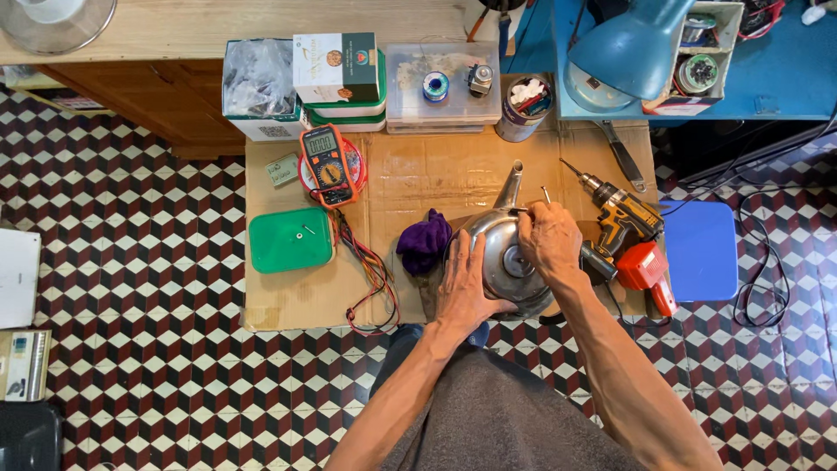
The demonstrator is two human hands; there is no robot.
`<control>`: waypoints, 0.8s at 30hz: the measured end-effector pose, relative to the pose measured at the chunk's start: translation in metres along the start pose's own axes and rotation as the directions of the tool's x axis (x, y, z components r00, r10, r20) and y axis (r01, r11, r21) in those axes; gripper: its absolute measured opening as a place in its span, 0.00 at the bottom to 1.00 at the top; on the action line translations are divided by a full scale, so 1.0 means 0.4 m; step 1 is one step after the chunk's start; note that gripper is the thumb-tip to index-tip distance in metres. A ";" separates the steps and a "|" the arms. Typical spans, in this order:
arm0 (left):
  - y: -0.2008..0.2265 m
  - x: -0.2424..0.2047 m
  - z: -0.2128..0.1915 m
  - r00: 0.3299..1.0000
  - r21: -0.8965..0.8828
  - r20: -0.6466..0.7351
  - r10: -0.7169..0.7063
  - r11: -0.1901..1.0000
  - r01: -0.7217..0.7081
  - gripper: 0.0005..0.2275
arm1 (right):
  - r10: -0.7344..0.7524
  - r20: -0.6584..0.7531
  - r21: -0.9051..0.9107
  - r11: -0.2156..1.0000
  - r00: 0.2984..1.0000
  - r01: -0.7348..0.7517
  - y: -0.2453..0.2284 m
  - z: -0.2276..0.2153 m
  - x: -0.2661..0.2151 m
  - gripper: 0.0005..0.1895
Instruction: The person wipes a workbench with a purple cloth, then disassembles a stainless steel electric kettle using a cordless drill. They remove the base plate to expose the internal heating element and wiring, then use a multimeter to test the electrical connections.
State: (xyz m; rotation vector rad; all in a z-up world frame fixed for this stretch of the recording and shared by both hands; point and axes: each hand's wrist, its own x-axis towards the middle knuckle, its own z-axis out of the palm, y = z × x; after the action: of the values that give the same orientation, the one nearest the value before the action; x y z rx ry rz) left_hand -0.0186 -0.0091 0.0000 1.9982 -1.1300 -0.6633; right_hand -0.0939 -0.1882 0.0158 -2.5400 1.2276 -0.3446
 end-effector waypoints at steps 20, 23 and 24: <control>-0.002 -0.015 -0.016 0.998 -0.109 -0.033 0.048 0.993 -0.051 0.59 | 0.108 0.471 0.484 0.798 0.875 -0.359 0.030 -0.181 0.012 0.19; 0.013 -0.013 -0.020 0.990 -0.126 -0.096 0.108 0.985 -0.120 0.59 | -0.061 0.547 0.750 0.478 0.835 -0.457 0.000 -0.241 -0.017 0.23; 0.019 -0.010 -0.029 0.988 -0.136 -0.113 0.109 0.983 -0.124 0.56 | -0.043 0.480 0.729 0.576 0.876 -0.370 -0.022 -0.268 -0.022 0.22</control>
State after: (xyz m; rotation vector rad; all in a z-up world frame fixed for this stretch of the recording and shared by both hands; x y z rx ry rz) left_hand -0.0160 -0.0042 0.0132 1.8105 -1.0963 -0.5560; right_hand -0.1293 -0.1933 0.1175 -1.5478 0.8279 -0.1787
